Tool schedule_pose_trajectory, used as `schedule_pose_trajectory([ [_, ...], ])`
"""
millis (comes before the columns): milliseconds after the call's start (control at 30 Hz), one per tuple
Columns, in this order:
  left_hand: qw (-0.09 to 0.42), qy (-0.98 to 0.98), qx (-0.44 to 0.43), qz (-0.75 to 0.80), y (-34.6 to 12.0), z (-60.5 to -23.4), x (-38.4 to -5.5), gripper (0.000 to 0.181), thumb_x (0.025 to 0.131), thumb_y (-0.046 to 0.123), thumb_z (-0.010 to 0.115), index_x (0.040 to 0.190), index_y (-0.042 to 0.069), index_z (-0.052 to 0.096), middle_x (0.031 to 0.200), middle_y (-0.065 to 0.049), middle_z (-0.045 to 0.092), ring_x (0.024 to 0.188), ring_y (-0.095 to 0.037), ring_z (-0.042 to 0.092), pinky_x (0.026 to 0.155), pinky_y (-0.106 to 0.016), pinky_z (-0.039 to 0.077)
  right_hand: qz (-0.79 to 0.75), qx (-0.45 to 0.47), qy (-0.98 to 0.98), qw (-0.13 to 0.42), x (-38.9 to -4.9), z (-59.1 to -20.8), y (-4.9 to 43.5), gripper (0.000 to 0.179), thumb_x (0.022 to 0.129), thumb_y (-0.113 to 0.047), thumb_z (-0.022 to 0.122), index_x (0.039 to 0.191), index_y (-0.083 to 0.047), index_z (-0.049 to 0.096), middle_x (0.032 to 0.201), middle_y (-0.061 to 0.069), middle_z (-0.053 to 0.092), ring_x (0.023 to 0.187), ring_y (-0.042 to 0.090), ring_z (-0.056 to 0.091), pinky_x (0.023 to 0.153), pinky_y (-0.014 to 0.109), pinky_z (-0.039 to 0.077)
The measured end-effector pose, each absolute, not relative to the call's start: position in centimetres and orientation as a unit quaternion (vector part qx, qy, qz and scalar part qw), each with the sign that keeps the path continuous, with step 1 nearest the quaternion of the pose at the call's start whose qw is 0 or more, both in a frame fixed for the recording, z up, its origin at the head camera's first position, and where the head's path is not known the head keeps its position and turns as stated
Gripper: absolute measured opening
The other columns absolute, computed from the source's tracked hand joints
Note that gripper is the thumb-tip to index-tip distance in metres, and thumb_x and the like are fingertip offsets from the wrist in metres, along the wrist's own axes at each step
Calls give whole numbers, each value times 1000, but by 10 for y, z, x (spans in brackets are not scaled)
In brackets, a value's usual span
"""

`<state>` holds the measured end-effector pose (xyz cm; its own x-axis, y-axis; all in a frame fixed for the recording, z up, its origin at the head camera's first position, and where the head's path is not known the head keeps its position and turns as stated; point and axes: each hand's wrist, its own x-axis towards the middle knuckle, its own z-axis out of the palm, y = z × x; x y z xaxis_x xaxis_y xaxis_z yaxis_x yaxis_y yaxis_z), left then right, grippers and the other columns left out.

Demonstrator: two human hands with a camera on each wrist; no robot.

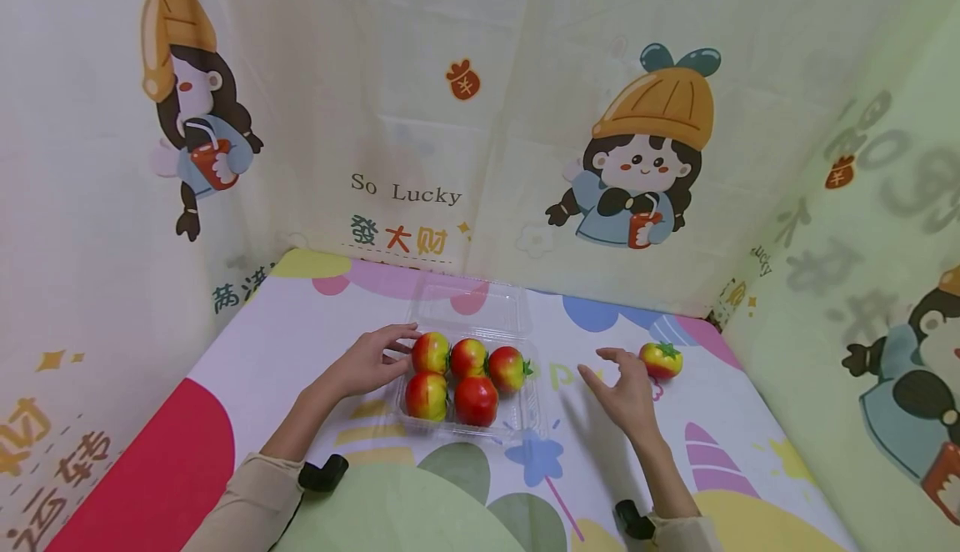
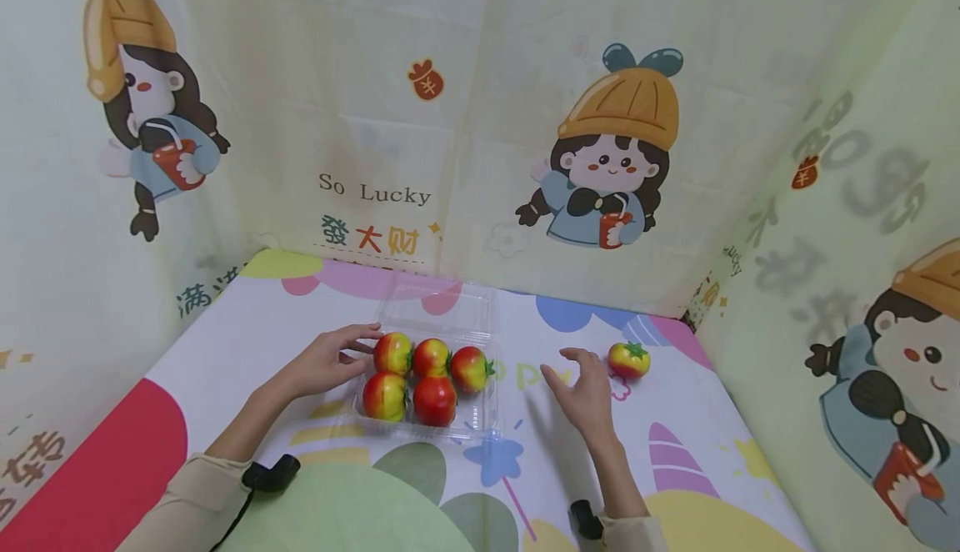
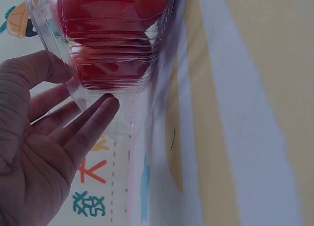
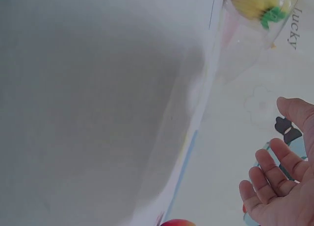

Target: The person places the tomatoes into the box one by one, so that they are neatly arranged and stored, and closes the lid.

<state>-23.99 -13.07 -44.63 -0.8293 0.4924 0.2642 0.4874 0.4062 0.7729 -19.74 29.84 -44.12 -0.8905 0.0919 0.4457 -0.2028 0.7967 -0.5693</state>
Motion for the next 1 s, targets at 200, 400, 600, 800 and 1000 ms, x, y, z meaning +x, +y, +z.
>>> schedule_pose_trajectory([
  [200,2,839,293,458,-130,-446,-239,46,94,4,65,139,-1,58,150,-25,51,114,-37,68,88,-43,61,325,12,-919,224,-199,-441,305,45,85,-17,82,118,7,65,120,26,67,117,45,57,103,59,46],
  [400,4,841,289,458,-130,-448,-239,46,94,5,65,139,1,58,151,-24,50,115,-37,68,89,-44,61,320,-17,-926,200,-200,-435,310,47,88,-20,80,123,6,63,125,27,65,121,45,56,105,58,46],
  [600,3,840,288,459,-131,-448,-240,46,94,5,65,139,1,58,150,-24,51,115,-36,68,89,-44,61,314,-8,-924,217,-202,-433,318,46,88,-19,80,121,8,63,123,28,65,119,46,58,100,59,49],
  [800,5,840,285,462,-130,-447,-239,46,94,5,65,140,1,58,150,-24,51,115,-37,67,90,-45,61,299,-6,-925,233,-204,-433,325,47,88,-19,80,121,9,63,122,28,65,115,46,60,93,58,53],
  [1000,3,840,286,461,-130,-447,-239,46,94,5,65,140,1,58,150,-24,51,115,-37,68,90,-45,61,306,-9,-922,236,-208,-431,334,47,87,-18,81,120,10,62,121,30,65,113,47,61,97,58,52],
])
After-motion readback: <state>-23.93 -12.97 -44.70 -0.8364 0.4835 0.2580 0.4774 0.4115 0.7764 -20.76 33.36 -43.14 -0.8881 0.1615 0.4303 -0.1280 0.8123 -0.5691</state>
